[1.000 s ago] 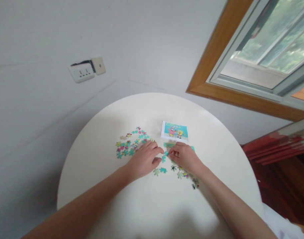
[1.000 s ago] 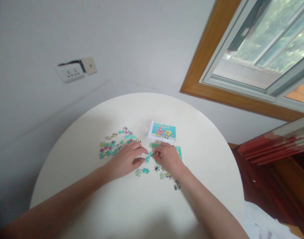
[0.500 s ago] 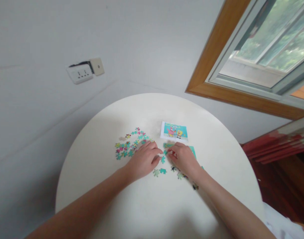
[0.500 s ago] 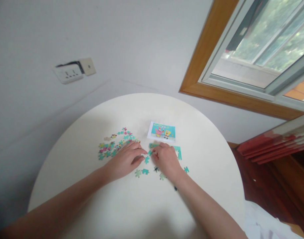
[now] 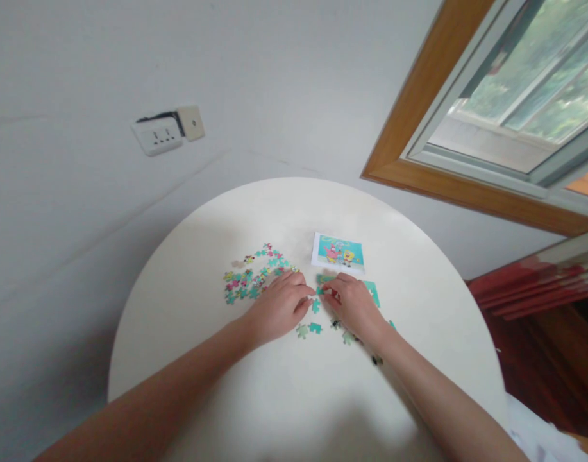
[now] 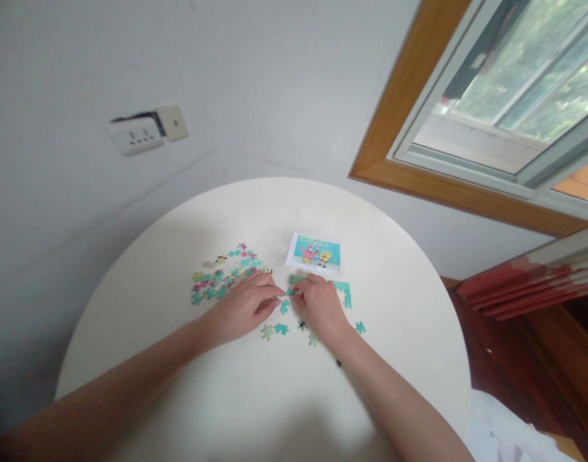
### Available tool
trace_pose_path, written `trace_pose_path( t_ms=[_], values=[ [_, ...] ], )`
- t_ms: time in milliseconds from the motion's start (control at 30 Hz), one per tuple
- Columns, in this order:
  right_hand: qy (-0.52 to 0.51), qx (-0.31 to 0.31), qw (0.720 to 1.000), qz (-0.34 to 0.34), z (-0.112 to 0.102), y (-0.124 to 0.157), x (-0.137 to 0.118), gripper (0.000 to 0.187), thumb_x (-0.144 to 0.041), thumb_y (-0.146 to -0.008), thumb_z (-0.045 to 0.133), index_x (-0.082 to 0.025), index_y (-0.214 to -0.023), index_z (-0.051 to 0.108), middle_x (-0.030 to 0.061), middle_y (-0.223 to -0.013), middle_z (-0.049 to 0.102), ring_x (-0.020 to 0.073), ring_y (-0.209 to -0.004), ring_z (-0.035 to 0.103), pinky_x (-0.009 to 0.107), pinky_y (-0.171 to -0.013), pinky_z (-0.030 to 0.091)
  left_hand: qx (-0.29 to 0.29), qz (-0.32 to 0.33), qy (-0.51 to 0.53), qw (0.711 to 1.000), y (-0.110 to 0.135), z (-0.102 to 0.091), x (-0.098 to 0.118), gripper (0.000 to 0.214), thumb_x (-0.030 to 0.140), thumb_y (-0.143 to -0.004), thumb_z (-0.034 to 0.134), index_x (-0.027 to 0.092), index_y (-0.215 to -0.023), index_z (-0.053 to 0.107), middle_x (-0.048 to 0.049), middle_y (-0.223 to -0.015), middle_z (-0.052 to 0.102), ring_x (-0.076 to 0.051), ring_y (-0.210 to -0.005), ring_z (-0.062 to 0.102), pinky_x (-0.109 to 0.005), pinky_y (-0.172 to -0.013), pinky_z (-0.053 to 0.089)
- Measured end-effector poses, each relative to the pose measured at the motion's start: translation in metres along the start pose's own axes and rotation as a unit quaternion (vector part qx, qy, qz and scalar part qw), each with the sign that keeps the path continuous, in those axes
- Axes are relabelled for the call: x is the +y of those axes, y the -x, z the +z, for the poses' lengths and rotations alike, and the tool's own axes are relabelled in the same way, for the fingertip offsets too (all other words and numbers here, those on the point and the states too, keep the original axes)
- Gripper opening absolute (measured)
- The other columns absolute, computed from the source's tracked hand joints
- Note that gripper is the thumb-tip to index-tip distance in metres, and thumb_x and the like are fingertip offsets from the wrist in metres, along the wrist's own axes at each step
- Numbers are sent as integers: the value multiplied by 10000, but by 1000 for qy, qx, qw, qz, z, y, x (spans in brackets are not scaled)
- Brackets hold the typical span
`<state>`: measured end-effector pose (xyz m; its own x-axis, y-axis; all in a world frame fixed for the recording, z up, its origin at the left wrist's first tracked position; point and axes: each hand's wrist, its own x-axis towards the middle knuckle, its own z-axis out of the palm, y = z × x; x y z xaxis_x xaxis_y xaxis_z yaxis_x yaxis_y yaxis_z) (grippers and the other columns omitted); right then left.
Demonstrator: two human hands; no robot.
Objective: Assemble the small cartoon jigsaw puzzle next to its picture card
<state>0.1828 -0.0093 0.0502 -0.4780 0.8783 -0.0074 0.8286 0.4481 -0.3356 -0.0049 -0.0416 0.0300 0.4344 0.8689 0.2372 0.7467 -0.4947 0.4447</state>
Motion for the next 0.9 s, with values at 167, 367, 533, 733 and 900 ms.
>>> trace_pose_path(
  t_ms=[167,367,533,733,900],
  values=[
    [-24,14,999,-15,5,-4,5,193,-136,-837,578,-182,-973,707,50,-909,640,148,-800,585,247,-768,420,0,-4,-2,1000,0,0,0,218,205,-917,494,179,-983,701,-58,-875,588,-212,-950,538,-384,-943,403],
    [-41,20,999,-25,7,-6,6,204,-96,-831,558,-157,-968,696,57,-900,630,147,-790,570,253,-779,421,5,-3,-3,1000,0,1,0,213,211,-918,494,187,-978,697,-58,-886,587,-211,-960,535,-380,-950,399],
    [-31,26,999,-31,6,-8,6,194,-109,-846,545,-156,-970,688,62,-922,639,158,-836,575,261,-807,419,6,-2,-14,1000,0,2,-1,214,205,-917,482,184,-993,681,-56,-897,577,-213,-962,526,-381,-935,404],
    [-24,26,999,-30,6,-8,6,189,-137,-862,543,-165,-983,686,62,-950,647,161,-888,584,260,-835,418,15,0,-20,1000,1,3,-1,222,201,-915,481,187,-1027,672,-58,-916,574,-212,-966,517,-382,-927,412],
    [-21,28,999,-29,6,-8,7,204,-134,-858,542,-162,-1004,682,61,-968,643,154,-874,586,252,-820,419,14,2,-25,1000,1,3,0,227,200,-915,477,175,-1033,669,-65,-923,572,-224,-973,507,-391,-918,416]
  ],
)
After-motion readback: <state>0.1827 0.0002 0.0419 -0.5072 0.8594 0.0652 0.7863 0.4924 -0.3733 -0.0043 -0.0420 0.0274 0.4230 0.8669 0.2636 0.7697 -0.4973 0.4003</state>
